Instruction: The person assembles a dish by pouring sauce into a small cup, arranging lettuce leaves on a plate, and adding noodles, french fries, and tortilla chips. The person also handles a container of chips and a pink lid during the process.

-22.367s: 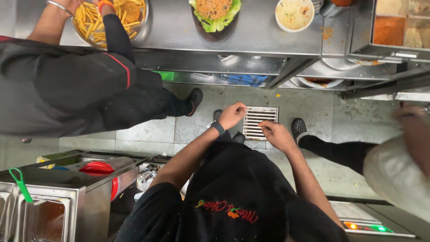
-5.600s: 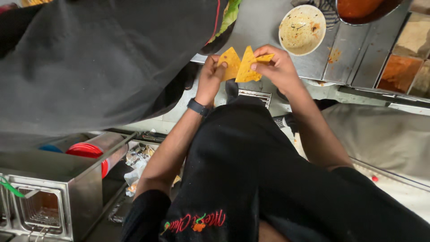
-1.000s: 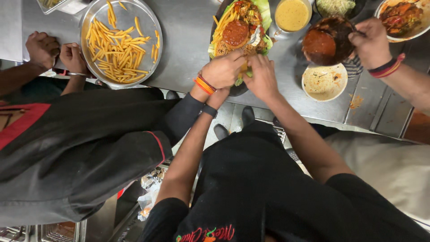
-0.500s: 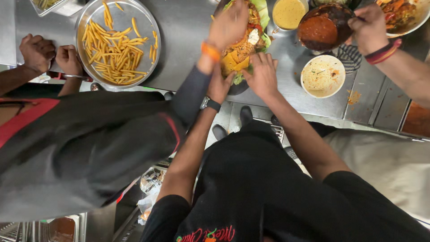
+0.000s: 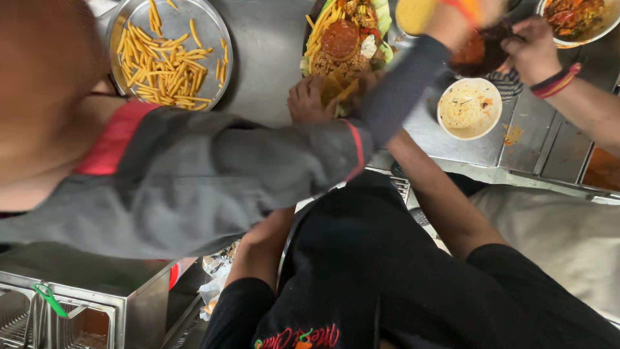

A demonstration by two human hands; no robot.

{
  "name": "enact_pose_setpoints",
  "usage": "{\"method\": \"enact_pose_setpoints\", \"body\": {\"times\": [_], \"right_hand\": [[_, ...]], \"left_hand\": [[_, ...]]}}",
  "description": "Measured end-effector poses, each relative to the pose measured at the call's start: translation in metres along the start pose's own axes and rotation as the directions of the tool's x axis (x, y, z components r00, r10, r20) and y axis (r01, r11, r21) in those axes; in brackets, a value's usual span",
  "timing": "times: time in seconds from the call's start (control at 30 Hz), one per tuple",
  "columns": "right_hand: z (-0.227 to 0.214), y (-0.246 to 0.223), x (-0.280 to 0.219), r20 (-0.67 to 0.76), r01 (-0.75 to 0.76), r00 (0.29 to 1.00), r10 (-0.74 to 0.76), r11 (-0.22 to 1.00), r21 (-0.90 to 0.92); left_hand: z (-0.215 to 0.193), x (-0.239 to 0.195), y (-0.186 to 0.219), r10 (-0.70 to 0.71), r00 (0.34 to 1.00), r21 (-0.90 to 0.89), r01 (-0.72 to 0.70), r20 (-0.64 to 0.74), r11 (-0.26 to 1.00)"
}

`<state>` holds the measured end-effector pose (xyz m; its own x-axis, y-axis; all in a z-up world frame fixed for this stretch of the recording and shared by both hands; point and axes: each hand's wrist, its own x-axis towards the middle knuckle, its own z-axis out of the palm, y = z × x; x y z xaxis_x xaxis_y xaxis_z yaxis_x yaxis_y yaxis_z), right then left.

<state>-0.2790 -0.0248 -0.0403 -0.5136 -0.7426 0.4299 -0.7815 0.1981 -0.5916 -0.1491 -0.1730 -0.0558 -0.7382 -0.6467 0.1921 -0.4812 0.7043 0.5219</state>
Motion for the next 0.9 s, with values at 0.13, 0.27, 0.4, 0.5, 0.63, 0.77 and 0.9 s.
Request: {"method": "enact_pose_setpoints", "body": {"times": [0.13,0.27,0.4,0.5,0.63,0.77,0.9], "right_hand": [[-0.008,-0.006,0.001,0.02,-0.172,0.983,0.18,0.963,-0.209],[-0.017,-0.015,0.003,0.055,-0.193,0.977,0.207,0.963,-0.187],[-0.014,-0.018,0.005,-0.066,-0.207,0.978,0.197,0.958,-0.197],[-0.015,-0.018,-0.009,-0.108,-0.243,0.968,0.225,0.948,-0.204],[-0.024,-0.022,-0.045,-0.139,-0.267,0.96,0.242,0.943,-0.198],[-0.032,-0.04,-0.087,0.008,-0.209,0.976,0.218,0.947,-0.243],[-0.033,-0.067,-0.108,0.115,-0.207,0.962,0.249,0.933,-0.293]], "left_hand": [[-0.021,0.002,0.02,0.0,0.997,0.013,0.001,-0.078,1.0],[-0.024,-0.008,0.027,-0.101,0.991,0.043,0.105,-0.089,0.994],[-0.011,-0.015,0.004,0.035,0.999,0.074,-0.033,-0.029,0.997],[0.0,-0.058,-0.021,0.038,0.999,0.032,-0.039,0.026,0.999],[0.008,-0.123,-0.052,0.044,0.995,-0.036,-0.041,0.085,0.999],[0.017,-0.161,-0.053,0.072,0.989,-0.125,-0.055,0.131,0.991],[0.007,-0.186,-0.039,0.078,0.981,-0.254,-0.03,0.18,0.967]]}}
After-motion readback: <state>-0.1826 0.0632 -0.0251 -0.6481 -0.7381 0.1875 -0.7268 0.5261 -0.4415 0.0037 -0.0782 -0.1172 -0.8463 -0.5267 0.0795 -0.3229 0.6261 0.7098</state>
